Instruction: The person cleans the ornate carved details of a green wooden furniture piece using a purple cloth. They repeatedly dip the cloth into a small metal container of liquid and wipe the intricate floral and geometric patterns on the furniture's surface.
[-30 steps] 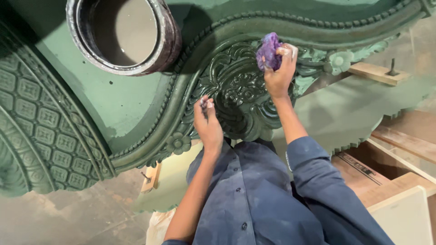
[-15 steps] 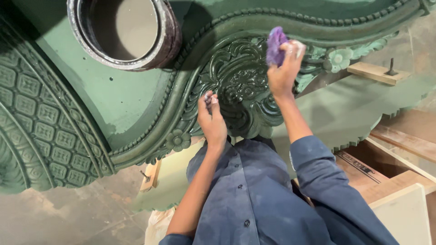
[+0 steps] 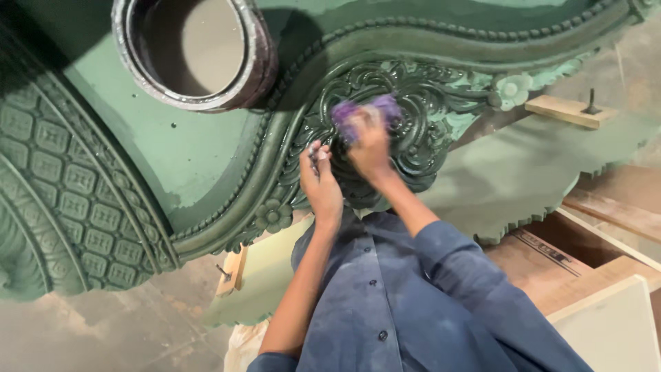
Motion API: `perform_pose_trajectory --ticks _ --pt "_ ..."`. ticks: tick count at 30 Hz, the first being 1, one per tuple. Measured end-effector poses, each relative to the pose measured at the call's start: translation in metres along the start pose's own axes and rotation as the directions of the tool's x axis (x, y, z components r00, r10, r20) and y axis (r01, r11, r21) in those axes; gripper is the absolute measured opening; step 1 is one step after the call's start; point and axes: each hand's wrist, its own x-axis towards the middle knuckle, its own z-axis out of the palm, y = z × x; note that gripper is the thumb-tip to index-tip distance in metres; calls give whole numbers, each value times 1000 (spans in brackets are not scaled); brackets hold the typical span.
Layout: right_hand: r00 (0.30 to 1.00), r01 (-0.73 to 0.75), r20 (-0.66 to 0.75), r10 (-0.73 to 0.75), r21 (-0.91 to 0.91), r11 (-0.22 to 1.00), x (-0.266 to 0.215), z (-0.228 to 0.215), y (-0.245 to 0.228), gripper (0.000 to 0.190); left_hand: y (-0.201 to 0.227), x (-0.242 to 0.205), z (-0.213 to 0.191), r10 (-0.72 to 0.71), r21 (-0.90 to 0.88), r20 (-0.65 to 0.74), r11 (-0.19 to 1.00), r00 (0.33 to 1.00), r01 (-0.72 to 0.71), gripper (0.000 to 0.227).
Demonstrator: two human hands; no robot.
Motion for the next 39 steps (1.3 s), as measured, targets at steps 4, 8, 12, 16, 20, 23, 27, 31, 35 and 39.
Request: perform_pose_trajectory --ticks 4,8,12,16,20,23,27,31,35,39 --pt "993 52 86 -81 298 953 -1 1 -3 41 -2 7 -1 24 -5 22 1000 999 -24 26" --pt "991 -59 -121 55 -34 998 7 -42 21 42 -2 8 -9 16 -32 -14 999 1000 -16 28" --pt "988 -28 -153 24 -24 999 9 -54 28 41 0 7 -14 -15 17 -33 1000 999 15 27" --pt "998 23 -58 -22 8 1000 10 -46 20 42 0 10 -10 -17 31 -41 999 999 18 26" --pt "1000 -27 -4 27 -60 998 8 -47 10 42 -6 5 -3 6 -5 -25 1000 1000 -6 26" --pt "990 71 -121 -78 -59 996 20 -43 4 44 -5 5 -3 5 25 -29 1000 1000 -4 26" --pt "988 -44 -148 52 55 997 29 -56 15 38 -6 0 2 -17 26 3 1000 1000 17 25" --pt "918 -73 -391 60 -16 997 15 -62 16 37 -6 -1 5 -33 87 15 996 999 32 26" --pt "998 21 -51 -21 12 1000 -2 -58 13 40 -10 -1 18 -27 77 60 997 998 22 25" --pt "981 -9 -194 8 -4 1000 8 -52 15 42 -15 12 34 -5 183 71 983 997 -8 26"
